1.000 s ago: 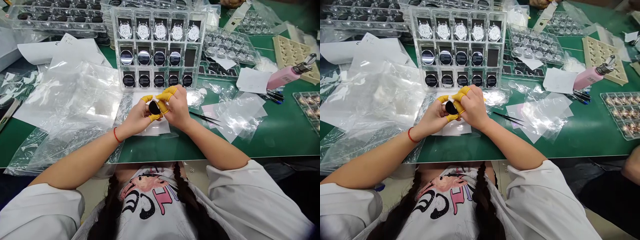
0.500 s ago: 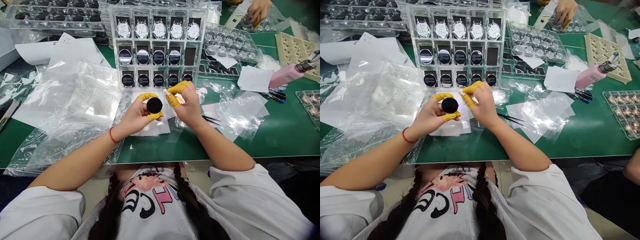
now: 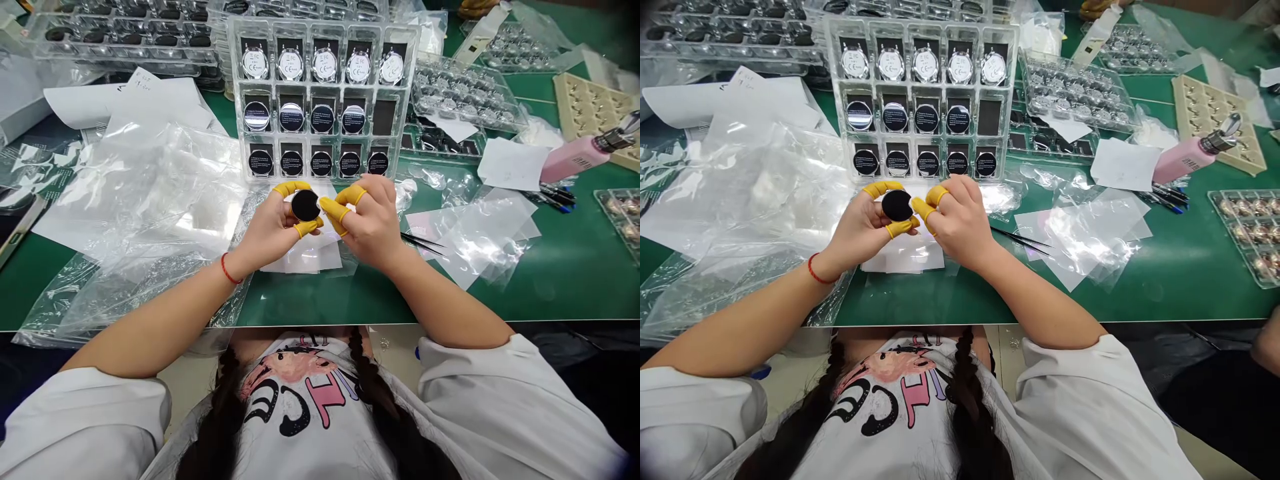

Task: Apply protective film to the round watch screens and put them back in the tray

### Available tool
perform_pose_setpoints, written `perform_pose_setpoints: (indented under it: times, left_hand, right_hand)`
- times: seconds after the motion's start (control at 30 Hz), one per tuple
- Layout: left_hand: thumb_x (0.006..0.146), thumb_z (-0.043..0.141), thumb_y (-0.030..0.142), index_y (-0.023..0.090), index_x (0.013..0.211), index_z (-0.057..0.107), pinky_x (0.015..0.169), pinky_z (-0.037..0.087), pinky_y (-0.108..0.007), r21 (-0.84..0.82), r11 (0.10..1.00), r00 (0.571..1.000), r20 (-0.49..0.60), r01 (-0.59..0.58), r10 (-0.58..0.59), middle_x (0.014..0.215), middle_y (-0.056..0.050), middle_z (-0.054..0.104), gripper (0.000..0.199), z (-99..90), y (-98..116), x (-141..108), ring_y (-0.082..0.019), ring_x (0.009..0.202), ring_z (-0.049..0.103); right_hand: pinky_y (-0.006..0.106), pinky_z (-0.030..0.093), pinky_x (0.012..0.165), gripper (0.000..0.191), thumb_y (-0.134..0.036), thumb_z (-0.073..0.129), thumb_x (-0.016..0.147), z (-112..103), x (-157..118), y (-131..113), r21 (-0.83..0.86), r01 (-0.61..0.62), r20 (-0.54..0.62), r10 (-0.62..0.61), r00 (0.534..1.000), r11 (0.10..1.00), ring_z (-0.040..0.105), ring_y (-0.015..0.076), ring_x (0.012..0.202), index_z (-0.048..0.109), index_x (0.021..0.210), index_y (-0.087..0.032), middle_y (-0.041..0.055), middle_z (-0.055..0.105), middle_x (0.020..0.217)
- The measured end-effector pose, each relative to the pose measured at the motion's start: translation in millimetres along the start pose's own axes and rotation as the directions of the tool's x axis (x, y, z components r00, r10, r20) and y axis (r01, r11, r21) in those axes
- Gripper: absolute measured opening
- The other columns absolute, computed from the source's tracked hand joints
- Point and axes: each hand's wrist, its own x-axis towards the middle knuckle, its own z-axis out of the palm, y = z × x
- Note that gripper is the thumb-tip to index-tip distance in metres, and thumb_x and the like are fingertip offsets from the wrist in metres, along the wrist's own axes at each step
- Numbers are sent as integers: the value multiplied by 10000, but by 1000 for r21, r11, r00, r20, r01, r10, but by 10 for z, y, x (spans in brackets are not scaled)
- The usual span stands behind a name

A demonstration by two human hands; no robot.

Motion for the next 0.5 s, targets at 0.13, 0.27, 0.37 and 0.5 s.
perform_pose_setpoints:
  times: [0.13, 0.27, 0.37, 0.5]
  left_hand:
    - [678, 855, 327, 233, 1124, 442, 722, 638, -329, 10, 1000, 1000, -7, -3, 3, 795, 45, 691, 615, -23, -3, 23, -173, 701, 751]
    - [645, 874, 319, 244, 1140, 432, 729, 630, -350, 24, 999, 999, -28, -26, 26, 775, 59, 660, 668, -51, 8, 49, -185, 711, 746]
    - [647, 869, 315, 246, 1148, 435, 735, 621, -376, 21, 999, 999, -27, -35, 36, 770, 54, 640, 666, -59, 25, 56, -203, 723, 743]
    - [693, 834, 306, 247, 1164, 441, 763, 622, -412, 11, 1000, 1000, -14, -9, 9, 807, 30, 648, 616, -46, 34, 41, -215, 751, 743]
  right_hand:
    - [538, 380, 1034, 216, -267, 473, 973, -27, -15, -69, -47, 38, 28, -37, 999, 998, 560, 217, 1012, 688, 958, -271, 52, 645, 946]
    - [522, 389, 1028, 181, -269, 507, 964, -11, -25, -117, 15, 46, 4, -46, 999, 999, 554, 200, 975, 688, 967, -272, 40, 642, 924]
    - [517, 414, 987, 145, -303, 548, 944, 24, -18, -79, 109, 44, -67, -36, 997, 993, 552, 205, 954, 691, 936, -283, 34, 631, 905]
    - [517, 464, 915, 202, -323, 521, 953, -17, 22, 49, 203, -148, -89, 169, 982, 968, 571, 231, 966, 693, 1050, -278, 57, 635, 958]
